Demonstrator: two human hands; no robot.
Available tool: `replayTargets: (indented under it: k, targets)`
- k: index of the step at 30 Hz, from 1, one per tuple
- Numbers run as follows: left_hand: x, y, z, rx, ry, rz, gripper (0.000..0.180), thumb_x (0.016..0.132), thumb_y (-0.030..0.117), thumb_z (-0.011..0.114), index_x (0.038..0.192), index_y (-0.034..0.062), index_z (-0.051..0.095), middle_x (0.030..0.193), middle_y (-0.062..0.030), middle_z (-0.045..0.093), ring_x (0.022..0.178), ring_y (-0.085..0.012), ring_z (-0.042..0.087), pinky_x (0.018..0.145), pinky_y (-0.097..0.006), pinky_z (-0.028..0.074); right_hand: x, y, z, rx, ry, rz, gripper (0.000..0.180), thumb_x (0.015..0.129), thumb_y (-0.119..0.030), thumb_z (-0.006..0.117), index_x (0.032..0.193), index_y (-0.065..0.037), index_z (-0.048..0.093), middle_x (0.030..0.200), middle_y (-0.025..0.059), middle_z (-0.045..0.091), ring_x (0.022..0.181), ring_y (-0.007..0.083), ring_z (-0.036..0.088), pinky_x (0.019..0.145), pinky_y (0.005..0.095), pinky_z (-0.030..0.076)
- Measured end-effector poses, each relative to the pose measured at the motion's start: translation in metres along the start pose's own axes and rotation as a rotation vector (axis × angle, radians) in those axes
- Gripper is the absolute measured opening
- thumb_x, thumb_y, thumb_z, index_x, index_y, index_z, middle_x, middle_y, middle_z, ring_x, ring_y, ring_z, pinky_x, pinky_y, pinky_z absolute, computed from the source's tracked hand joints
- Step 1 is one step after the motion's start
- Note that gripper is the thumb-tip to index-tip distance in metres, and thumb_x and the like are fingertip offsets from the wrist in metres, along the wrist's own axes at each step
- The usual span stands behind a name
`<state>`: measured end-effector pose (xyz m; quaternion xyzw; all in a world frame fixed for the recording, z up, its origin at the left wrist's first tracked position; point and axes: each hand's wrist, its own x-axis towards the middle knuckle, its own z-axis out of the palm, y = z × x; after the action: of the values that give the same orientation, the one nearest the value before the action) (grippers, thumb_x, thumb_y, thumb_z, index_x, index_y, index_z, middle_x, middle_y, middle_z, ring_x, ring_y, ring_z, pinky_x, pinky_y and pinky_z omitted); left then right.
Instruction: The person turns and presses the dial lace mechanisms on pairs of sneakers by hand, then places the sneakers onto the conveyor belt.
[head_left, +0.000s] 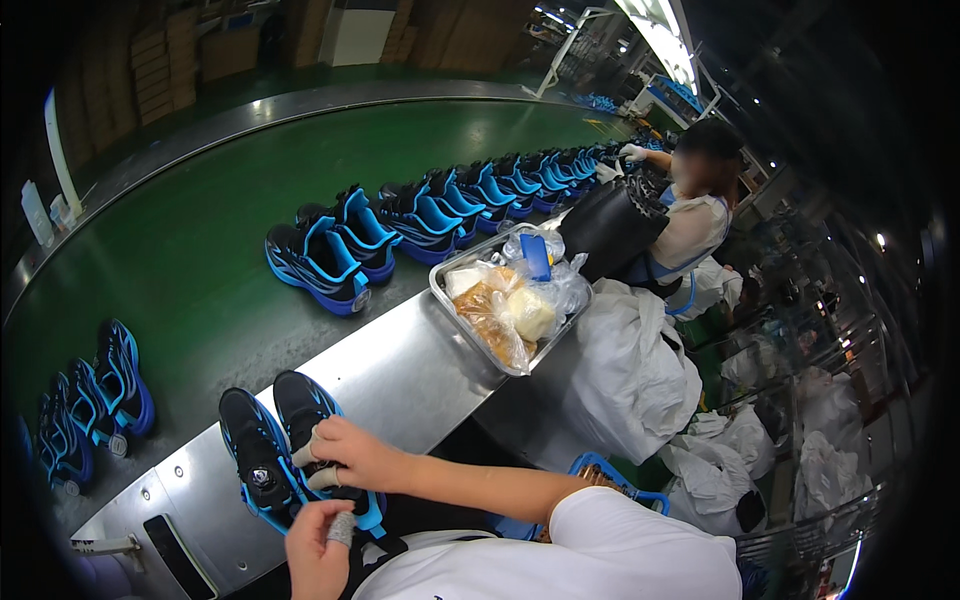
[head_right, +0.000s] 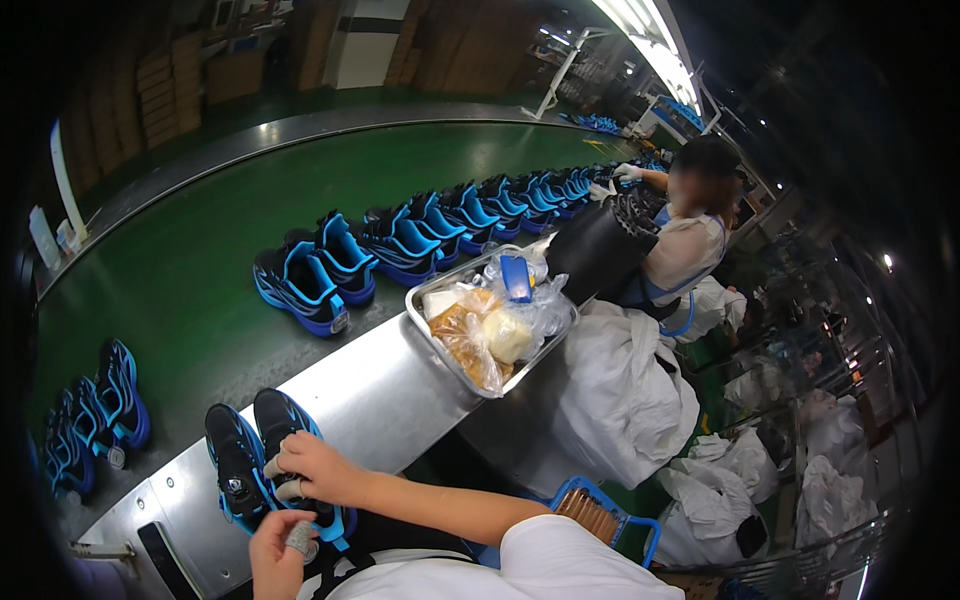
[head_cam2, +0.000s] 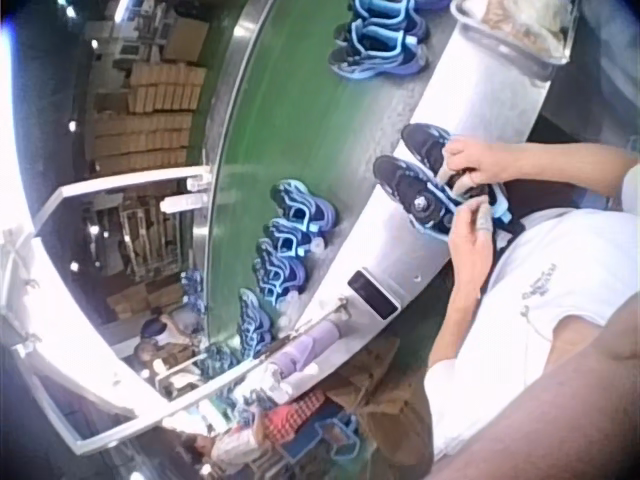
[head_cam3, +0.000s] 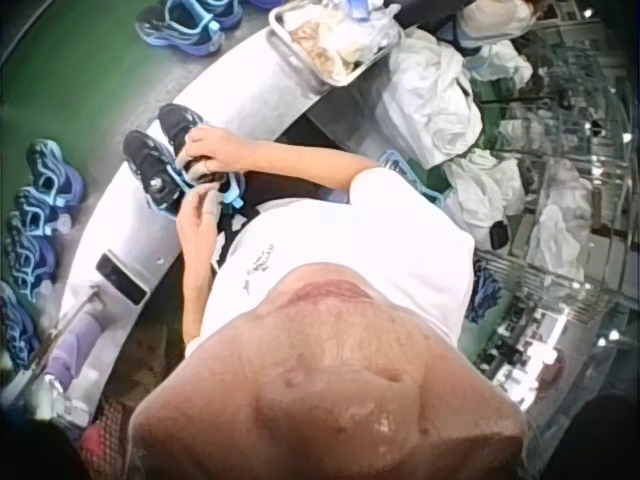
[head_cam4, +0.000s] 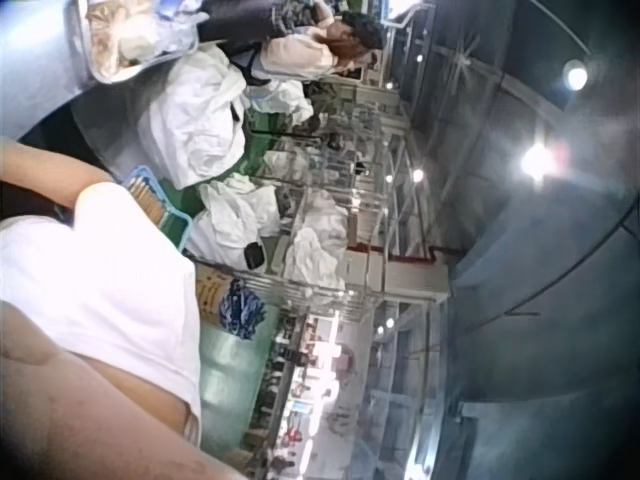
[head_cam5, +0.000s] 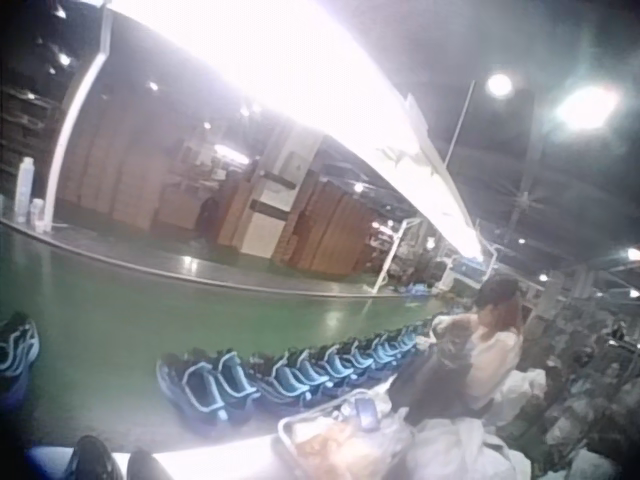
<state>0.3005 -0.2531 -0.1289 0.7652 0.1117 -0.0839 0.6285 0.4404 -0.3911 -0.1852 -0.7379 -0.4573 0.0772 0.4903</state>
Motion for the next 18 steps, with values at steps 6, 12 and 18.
replayTargets:
  k: [6, 12, 18]
  targets:
    - [0.002, -0.028, 0.023, -0.767, 0.095, -0.35, 0.029, 0.099, 0.009, 0.049, 0.125, -0.0048, 0.048, 0.116, -0.0165, 0.056, 0.093, -0.0267, 0.067, 0.066, -0.032, 0.057, -0.005, 0.016, -0.012, 0.085, -0.171, -0.018, 0.03, 0.082, -0.017, 0.069, 0.111, -0.009, 0.068, 0.099, 0.0085, 0.063, 0.098, 0.0281, 0.056, 0.092, 0.0396, 0.043]
    - [0.016, -0.021, 0.033, -1.019, 0.039, -0.379, 0.035, 0.1, 0.016, 0.053, 0.127, -0.0056, 0.051, 0.126, -0.02, 0.058, 0.109, -0.03, 0.065, 0.084, -0.035, 0.055, 0.012, 0.003, -0.039, 0.202, -0.217, 0.137, 0.057, 0.075, -0.019, 0.073, 0.13, -0.011, 0.062, 0.109, 0.0109, 0.065, 0.095, 0.027, 0.057, 0.089, 0.0372, 0.046]
    - [0.027, -0.026, 0.045, -1.079, 0.075, -0.295, 0.028, 0.1, 0.012, 0.05, 0.124, -0.0038, 0.052, 0.119, -0.014, 0.06, 0.112, -0.0265, 0.063, 0.084, -0.031, 0.055, 0.01, 0.001, -0.035, -0.056, -0.253, 0.226, 0.053, 0.078, -0.006, 0.072, 0.13, -0.011, 0.063, 0.097, 0.0085, 0.064, 0.083, 0.0188, 0.055, 0.077, 0.0306, 0.046]
